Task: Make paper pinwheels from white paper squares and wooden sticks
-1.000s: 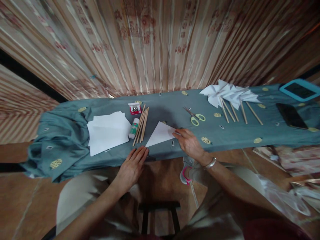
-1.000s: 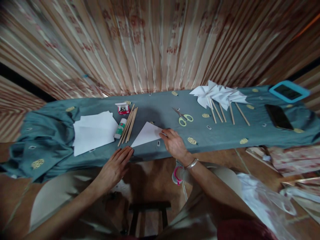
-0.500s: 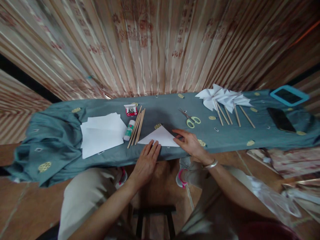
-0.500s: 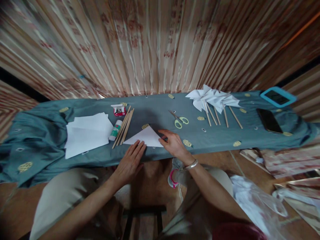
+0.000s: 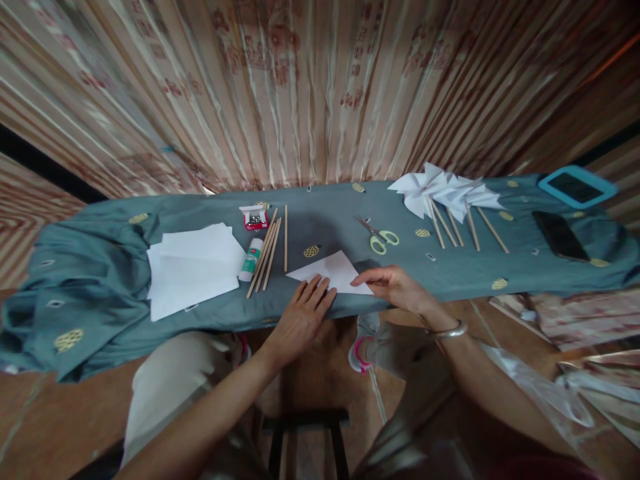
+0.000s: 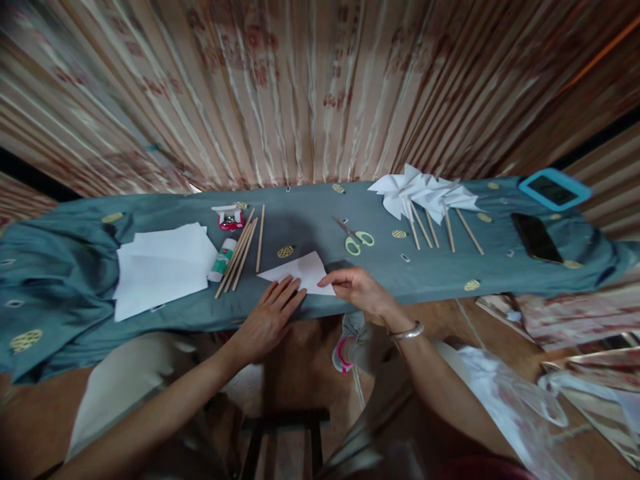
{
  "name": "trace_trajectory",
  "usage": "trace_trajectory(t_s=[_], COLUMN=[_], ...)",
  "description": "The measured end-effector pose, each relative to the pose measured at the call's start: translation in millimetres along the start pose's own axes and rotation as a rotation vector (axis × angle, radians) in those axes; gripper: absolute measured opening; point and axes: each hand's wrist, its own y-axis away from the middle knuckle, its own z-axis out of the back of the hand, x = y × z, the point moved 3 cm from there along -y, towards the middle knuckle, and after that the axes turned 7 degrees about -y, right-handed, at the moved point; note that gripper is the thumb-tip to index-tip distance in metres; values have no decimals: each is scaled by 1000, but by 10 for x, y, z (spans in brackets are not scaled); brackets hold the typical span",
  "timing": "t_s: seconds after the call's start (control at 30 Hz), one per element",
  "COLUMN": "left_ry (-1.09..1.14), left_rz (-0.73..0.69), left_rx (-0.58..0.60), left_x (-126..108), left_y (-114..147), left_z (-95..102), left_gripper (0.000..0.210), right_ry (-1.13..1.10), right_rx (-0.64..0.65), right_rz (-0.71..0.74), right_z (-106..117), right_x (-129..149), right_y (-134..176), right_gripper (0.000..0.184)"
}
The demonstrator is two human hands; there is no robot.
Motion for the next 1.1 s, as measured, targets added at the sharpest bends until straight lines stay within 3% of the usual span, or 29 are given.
trace_trajectory(t_s=[0.13, 0.23, 0.43, 0.63, 0.83, 1.1], left_ry=[-14, -16, -18, -1, 17, 35], left_rz=[1, -36, -84, -108, -93, -90], left_rx=[-3, -21, -28, -56, -75, -64], left_x=[-43, -94, -211, -239, -273, -277], left_y=[-17, -70, -162, -107, 5, 21], left_z=[-24, -46, -67, -86, -34, 0], left_gripper=[58, 54, 47, 47, 41, 41], right_ry=[332, 428, 452, 669, 741, 804], right_rx=[-122, -121, -31, -11, -40, -54], right_rz=[278, 396, 330, 403, 367, 425], right_z=[5, -22, -158, -323, -434, -535], right_x=[162, 279, 313, 378, 336, 259], right_y=[42, 11, -226, -379, -494, -612], right_gripper=[15, 14, 17, 17, 22, 22])
